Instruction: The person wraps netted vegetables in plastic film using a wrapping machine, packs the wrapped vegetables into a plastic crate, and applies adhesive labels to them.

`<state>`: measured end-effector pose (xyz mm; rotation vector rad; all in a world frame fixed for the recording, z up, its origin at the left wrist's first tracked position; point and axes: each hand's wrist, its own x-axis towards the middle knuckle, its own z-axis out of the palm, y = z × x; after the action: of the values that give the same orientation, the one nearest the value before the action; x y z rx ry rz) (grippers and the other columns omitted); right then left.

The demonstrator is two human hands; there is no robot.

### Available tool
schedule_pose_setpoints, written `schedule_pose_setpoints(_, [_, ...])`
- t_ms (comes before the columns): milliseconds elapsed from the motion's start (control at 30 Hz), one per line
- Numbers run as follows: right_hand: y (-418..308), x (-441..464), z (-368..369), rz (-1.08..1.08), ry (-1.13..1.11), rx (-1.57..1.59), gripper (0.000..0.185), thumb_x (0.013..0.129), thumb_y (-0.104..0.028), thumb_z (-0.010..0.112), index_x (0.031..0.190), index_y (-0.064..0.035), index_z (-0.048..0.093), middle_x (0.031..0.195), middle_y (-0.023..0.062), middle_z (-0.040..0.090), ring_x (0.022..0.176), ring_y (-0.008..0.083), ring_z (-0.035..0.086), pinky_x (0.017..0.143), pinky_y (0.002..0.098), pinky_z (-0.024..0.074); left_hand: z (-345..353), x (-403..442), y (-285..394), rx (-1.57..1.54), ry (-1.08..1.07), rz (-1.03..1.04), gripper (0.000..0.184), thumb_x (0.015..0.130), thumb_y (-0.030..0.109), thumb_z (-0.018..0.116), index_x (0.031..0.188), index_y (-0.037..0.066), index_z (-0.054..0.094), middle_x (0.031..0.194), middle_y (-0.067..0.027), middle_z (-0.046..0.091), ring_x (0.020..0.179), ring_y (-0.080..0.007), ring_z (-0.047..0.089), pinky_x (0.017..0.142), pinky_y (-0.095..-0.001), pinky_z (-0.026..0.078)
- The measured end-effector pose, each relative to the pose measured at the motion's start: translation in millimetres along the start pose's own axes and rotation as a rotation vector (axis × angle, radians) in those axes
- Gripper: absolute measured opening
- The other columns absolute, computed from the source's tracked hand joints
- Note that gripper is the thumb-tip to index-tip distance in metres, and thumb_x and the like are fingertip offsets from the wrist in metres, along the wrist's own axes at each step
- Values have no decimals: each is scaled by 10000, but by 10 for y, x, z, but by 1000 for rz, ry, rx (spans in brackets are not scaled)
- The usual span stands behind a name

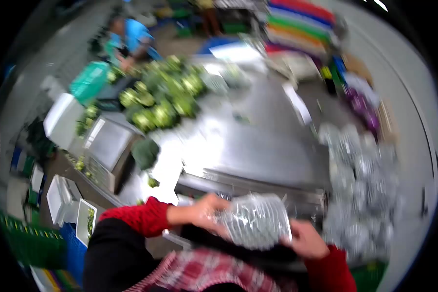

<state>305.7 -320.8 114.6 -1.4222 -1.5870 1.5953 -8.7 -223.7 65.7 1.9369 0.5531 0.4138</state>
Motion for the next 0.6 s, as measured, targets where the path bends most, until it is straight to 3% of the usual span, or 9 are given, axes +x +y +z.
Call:
schedule_pose_setpoints(33, [337,-91,94,153,-62,162,271,854,-260,642,875,9,671,727,83,667,643,159,638,615,290,508,198,-180,29,-148,-55,-310,502,751,364,805,1057,-13,679,943,-178,706,798,-260,704,740,-380,563])
schedule_pose_setpoints(67, [469,-139,203,163,-109,124,327,913,-311,569,805,-17,663,632,40,618,593,137,605,575,299,499,325,-319,-91,-535,-70,-391,518,799,356,755,1140,-18,643,977,-203,696,824,-265,702,750,-391,567])
schedule_pose_setpoints(100, [561,-161,264,338,-5,402,299,952,-282,539,912,-10,660,751,75,655,641,159,632,577,301,507,420,-450,-211,-886,-43,-481,537,846,347,705,1223,-22,607,1010,-229,687,850,-269,701,759,-402,571])
schedule_pose_setpoints(200, [489,-402,589,449,248,774,339,995,-276,490,1097,24,610,937,125,665,732,182,661,608,306,534,647,-707,-145,-1355,175,-443,501,962,255,497,1361,-44,450,1066,-299,646,894,-323,693,772,-399,580])
schedule_pose_setpoints(233, [416,-461,687,313,258,839,334,1002,-239,486,1169,39,566,1006,141,648,768,185,663,629,301,546,626,-796,20,-1511,233,-394,492,979,222,446,1390,-46,406,1083,-308,637,907,-325,691,771,-387,581])
schedule_pose_setpoints(300, [460,-539,872,169,266,912,348,1009,-202,482,1241,55,521,1075,158,632,805,187,665,650,296,557,762,-856,123,-1452,369,-433,403,995,222,468,1302,-39,472,1043,-274,656,865,-301,694,757,-365,581])
schedule_pose_setpoints(400, [794,-543,1139,-72,562,447,234,975,-78,536,1161,54,587,895,116,674,754,131,655,613,238,535,934,-883,135,-862,573,-592,307,1003,297,527,945,0,578,846,-131,658,751,-218,677,692,-339,563])
schedule_pose_setpoints(567, [797,-689,1134,108,755,335,215,982,-102,498,899,24,651,658,51,627,489,76,519,451,221,414,1074,-1156,116,-904,880,-470,390,1015,299,501,745,20,539,686,-84,603,639,-182,635,605,-324,535])
schedule_pose_setpoints(600, [560,-713,1009,129,704,255,269,986,-122,462,797,-13,618,621,28,595,452,68,475,426,227,376,978,-1307,163,-802,872,-572,383,1015,283,501,737,20,528,644,-80,580,584,-180,615,564,-322,522])
